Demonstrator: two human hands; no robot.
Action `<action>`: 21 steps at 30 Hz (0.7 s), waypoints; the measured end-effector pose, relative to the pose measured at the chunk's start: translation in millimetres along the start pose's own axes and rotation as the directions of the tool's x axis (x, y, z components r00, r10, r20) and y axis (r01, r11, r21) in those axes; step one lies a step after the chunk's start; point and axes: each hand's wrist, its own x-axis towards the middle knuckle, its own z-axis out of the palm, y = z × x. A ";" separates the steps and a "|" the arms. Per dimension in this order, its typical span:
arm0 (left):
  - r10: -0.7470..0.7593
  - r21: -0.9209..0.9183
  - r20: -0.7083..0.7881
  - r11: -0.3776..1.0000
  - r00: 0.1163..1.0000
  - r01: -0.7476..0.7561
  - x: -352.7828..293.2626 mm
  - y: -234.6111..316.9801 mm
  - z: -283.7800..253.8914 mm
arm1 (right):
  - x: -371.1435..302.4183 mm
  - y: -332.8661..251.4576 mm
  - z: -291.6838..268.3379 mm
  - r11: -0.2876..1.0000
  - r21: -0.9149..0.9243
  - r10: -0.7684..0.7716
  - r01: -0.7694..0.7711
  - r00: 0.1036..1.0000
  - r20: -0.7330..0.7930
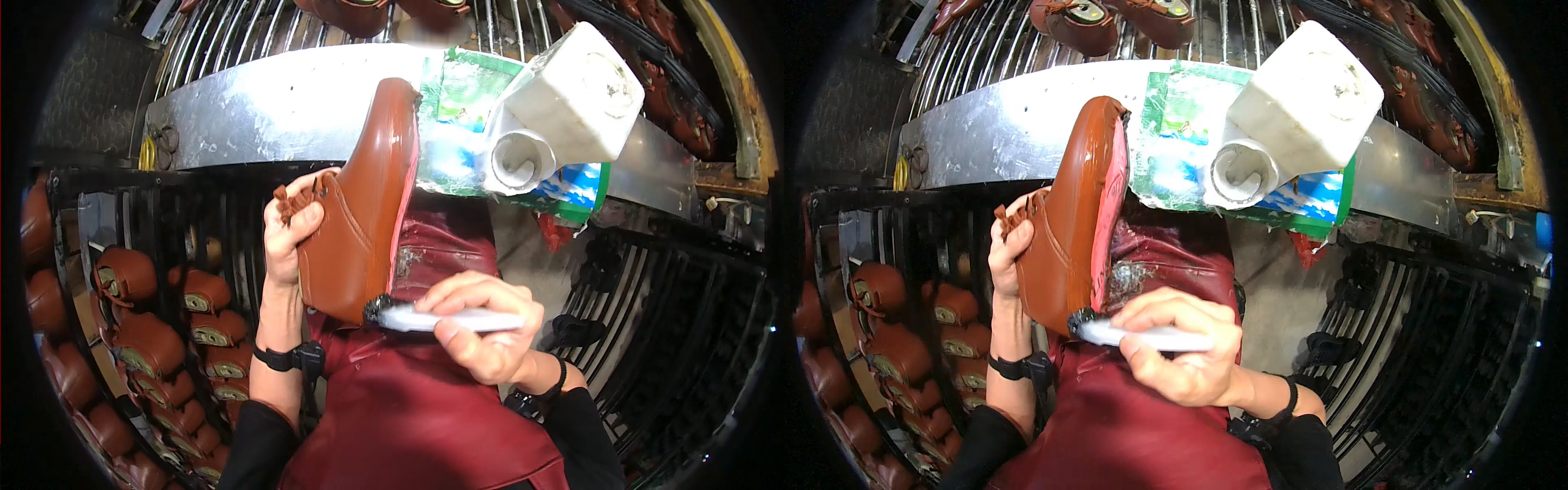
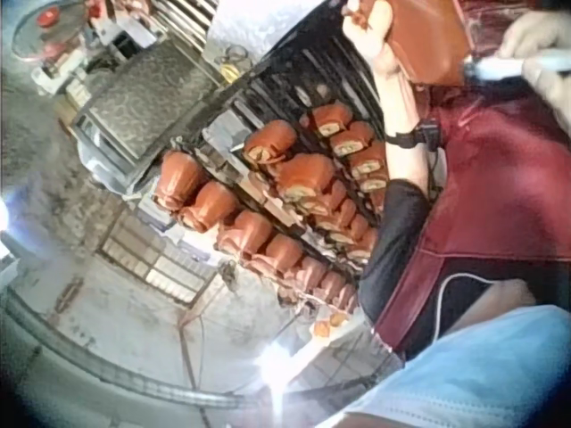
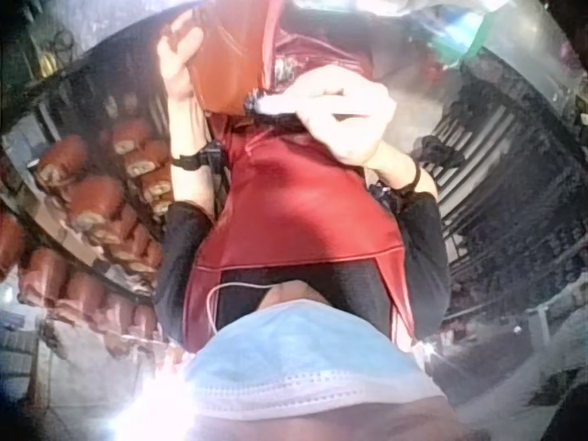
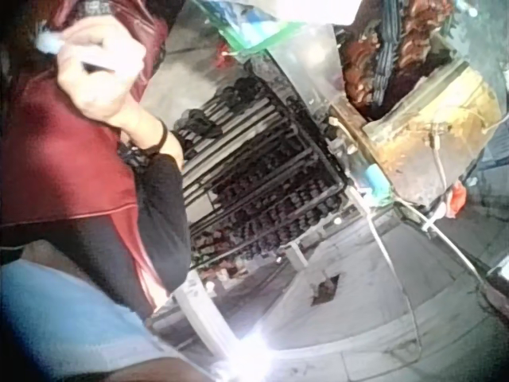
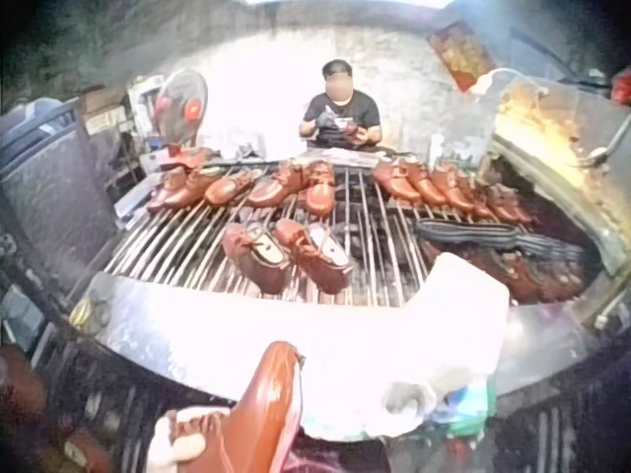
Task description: Applying glue or adhesive to the welt of multiple shoes using a brush at a manufacturing station.
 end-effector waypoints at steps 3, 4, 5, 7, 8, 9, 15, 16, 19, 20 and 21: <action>-0.001 -0.040 -0.037 0.999 0.999 -0.001 4.5 0.8 -3.5 | 2.2 -17.6 -0.7 0.997 -0.052 0.068 -0.061 0.987 0.143; 0.006 -0.053 -0.063 0.999 0.998 -0.009 4.7 0.4 -2.2 | 7.2 -11.1 -4.1 1.000 0.017 -0.001 -0.002 0.991 0.137; 0.003 -0.053 -0.065 0.999 0.998 -0.006 6.1 1.6 0.7 | 12.5 -13.3 -4.6 0.995 0.079 0.067 -0.069 0.997 0.032; -0.010 -0.081 -0.046 0.997 0.999 0.006 6.5 6.8 7.3 | 25.4 -9.3 -5.0 0.987 0.126 0.113 -0.104 0.992 -0.064; -0.008 -0.081 -0.053 0.997 0.999 0.003 7.4 7.9 7.4 | 30.9 -5.0 -4.4 0.991 0.108 0.080 -0.073 0.995 -0.060; -0.017 -0.090 -0.067 0.996 0.998 0.011 7.8 8.7 6.8 | 29.9 -7.1 -6.9 0.992 0.086 0.098 -0.097 0.995 -0.019; -0.100 -0.208 -0.060 0.974 0.993 0.085 -0.6 18.8 15.7 | 29.4 -24.7 -9.7 0.994 -0.063 -0.080 0.091 0.983 0.164; -0.146 -0.386 -0.025 0.914 0.989 0.125 -1.8 20.1 24.9 | 31.5 -27.6 -8.7 0.995 -0.064 -0.065 0.076 0.985 0.158; -0.125 -0.632 0.063 0.763 0.990 0.136 -0.5 5.9 29.8 | 54.4 -26.3 -15.0 0.969 -0.078 -0.210 0.236 0.945 0.252; -0.059 -0.711 0.098 0.694 0.993 0.111 0.8 0.3 28.2 | 64.1 -29.2 -18.3 0.961 -0.084 -0.231 0.265 0.928 0.294; -0.045 -0.713 0.102 0.694 0.994 0.105 -0.6 -4.3 25.1 | 70.6 -34.3 -16.8 0.957 -0.066 -0.243 0.281 0.908 0.342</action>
